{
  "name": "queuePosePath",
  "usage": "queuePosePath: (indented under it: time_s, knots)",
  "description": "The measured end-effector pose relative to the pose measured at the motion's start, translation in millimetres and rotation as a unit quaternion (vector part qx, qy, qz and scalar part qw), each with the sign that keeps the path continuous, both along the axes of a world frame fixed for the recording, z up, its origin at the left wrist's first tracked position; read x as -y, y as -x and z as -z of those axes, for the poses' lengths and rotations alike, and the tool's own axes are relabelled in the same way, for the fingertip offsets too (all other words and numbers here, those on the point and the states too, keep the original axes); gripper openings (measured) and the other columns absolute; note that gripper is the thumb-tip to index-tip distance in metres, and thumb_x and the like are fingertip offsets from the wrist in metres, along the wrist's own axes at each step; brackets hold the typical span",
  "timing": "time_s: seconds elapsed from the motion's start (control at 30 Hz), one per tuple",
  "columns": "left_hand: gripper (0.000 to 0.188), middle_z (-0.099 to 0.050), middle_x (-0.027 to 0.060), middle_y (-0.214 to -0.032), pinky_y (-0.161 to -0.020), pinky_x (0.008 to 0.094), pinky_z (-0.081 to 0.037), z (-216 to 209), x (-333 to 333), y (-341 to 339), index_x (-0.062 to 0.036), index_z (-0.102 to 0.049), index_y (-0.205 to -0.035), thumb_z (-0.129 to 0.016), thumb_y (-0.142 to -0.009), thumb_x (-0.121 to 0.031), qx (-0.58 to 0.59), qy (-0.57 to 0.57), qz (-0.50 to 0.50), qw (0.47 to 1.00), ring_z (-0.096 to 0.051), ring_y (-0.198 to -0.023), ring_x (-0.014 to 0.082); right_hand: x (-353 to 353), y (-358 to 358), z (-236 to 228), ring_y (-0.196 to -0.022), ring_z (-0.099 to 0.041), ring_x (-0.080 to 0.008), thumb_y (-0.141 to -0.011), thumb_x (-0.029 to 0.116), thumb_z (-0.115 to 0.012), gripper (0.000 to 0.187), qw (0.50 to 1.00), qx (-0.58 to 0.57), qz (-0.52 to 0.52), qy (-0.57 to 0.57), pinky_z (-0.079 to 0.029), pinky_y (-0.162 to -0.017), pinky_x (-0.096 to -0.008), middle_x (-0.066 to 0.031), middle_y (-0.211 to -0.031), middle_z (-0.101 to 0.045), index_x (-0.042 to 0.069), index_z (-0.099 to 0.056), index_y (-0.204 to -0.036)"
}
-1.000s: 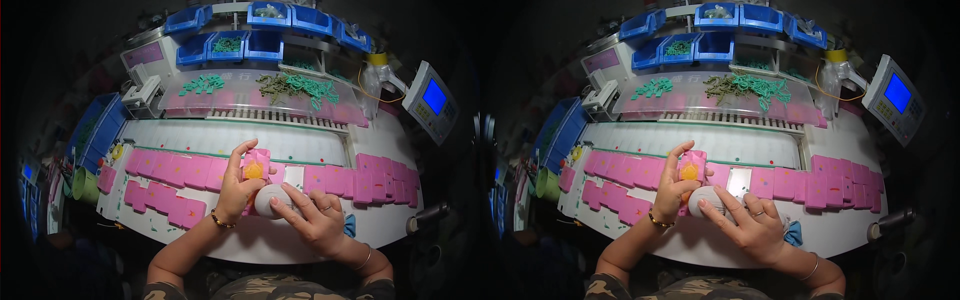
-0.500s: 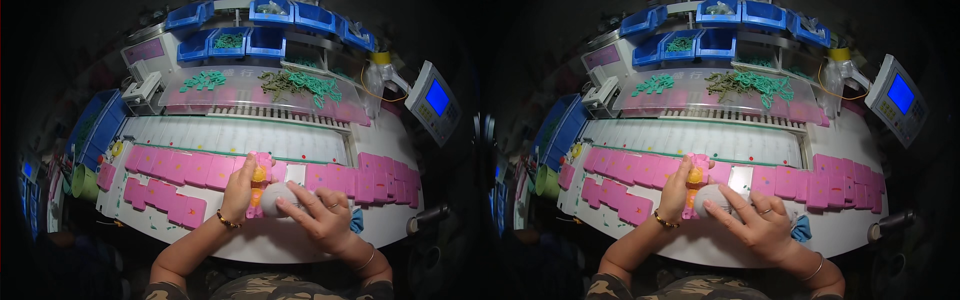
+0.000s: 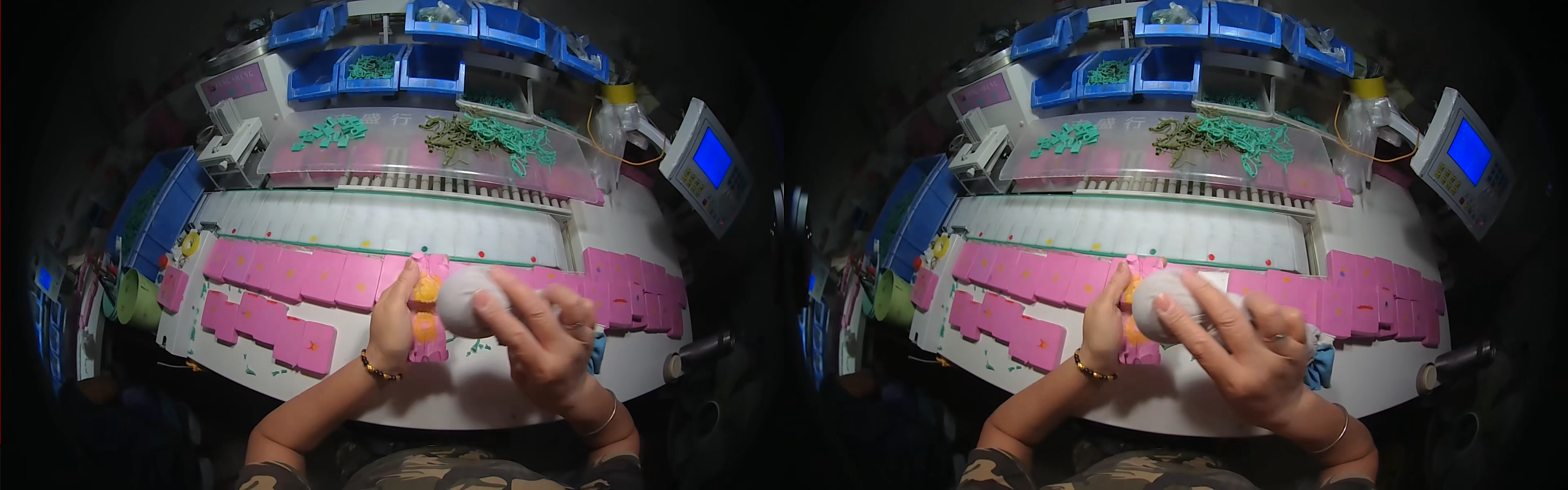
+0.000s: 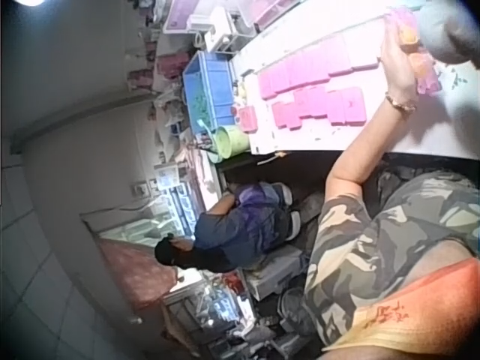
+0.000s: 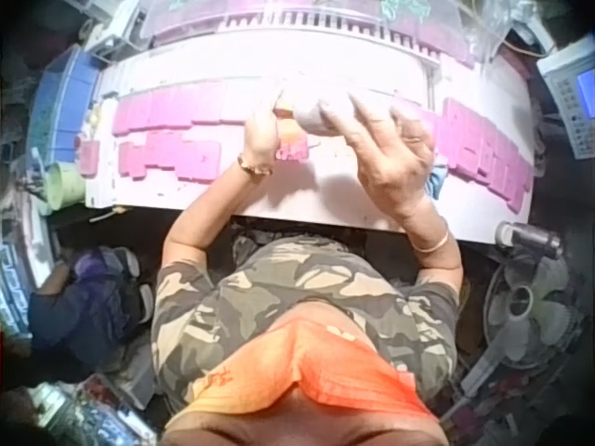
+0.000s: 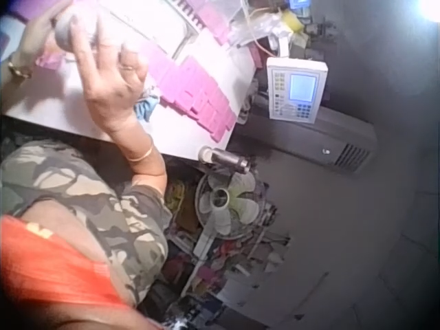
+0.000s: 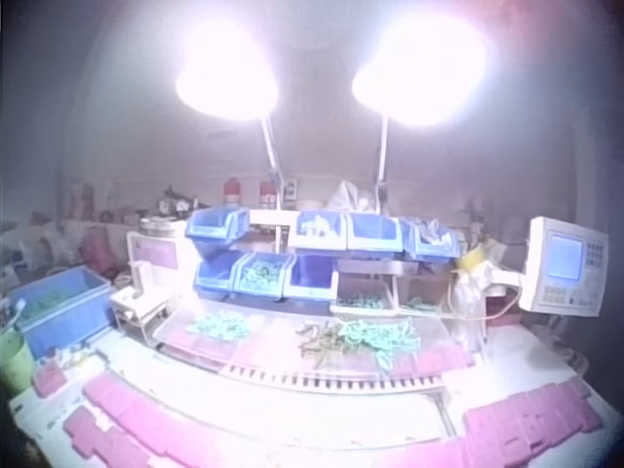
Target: Assembling small components into silicone molds at a workshop production station.
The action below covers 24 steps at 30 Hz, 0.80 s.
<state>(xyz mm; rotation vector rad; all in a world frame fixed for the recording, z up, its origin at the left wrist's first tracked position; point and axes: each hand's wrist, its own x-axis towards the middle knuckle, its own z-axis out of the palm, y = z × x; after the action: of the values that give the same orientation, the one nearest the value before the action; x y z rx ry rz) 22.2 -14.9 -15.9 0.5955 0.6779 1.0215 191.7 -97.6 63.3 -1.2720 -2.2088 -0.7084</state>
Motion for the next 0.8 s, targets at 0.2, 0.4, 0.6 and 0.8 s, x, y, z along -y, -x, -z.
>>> queuePosePath:
  time_s: [0.2, 0.4, 0.6, 0.8]
  knots:
    - [0.039, -0.062, 0.0072, -0.103, -0.081, 0.0313, -0.053, -6.6, 1.7, -7.0, -0.0043, -0.055, -0.113, -0.040, -0.103, -0.039, 0.041, -0.033, -0.026, 0.998, -0.064, -0.087, 0.0168, 3.5, 13.3, 23.7, -0.082, -0.050, -0.0168, -0.076, 0.015, -0.067, 0.046, 0.999, 0.021, -0.022, 0.023, -0.037, -0.073, -0.0287, -0.0030, -0.125, -0.064, 0.024, -0.067, -0.121]
    - [0.028, -0.059, 0.0057, -0.100, -0.073, 0.0295, -0.052, 4.0, -3.0, 13.2, -0.0112, -0.048, -0.114, -0.044, -0.102, -0.036, 0.012, -0.063, -0.065, 0.996, -0.062, -0.086, 0.0161, -3.7, -35.8, 29.3, -0.087, -0.055, -0.0199, -0.076, 0.009, -0.064, 0.054, 0.989, -0.005, 0.119, 0.092, -0.039, -0.075, -0.0332, -0.0053, -0.125, -0.062, 0.017, -0.060, -0.129]
    - [0.036, -0.059, 0.0078, -0.108, -0.070, 0.0328, -0.051, -7.4, 2.4, 5.7, -0.0091, -0.048, -0.121, -0.041, -0.103, -0.039, 0.084, -0.006, 0.019, 0.996, -0.060, -0.090, 0.0195, -11.9, -85.7, 58.7, -0.104, -0.052, -0.0307, -0.072, 0.000, -0.069, 0.069, 0.963, 0.013, 0.245, 0.113, -0.038, -0.091, -0.0396, -0.0094, -0.133, -0.055, 0.008, -0.049, -0.137]
    - [0.038, -0.058, 0.0091, -0.115, -0.075, 0.0368, -0.052, 3.2, 16.5, -1.0, -0.0086, -0.047, -0.127, -0.036, -0.105, -0.037, 0.210, 0.053, 0.122, 0.969, -0.059, -0.096, 0.0218, -14.7, -27.9, 28.4, -0.113, -0.054, -0.0262, -0.081, 0.008, -0.071, 0.063, 0.890, -0.356, -0.044, 0.283, -0.042, -0.090, -0.0356, -0.0153, -0.127, -0.057, 0.006, -0.046, -0.140]
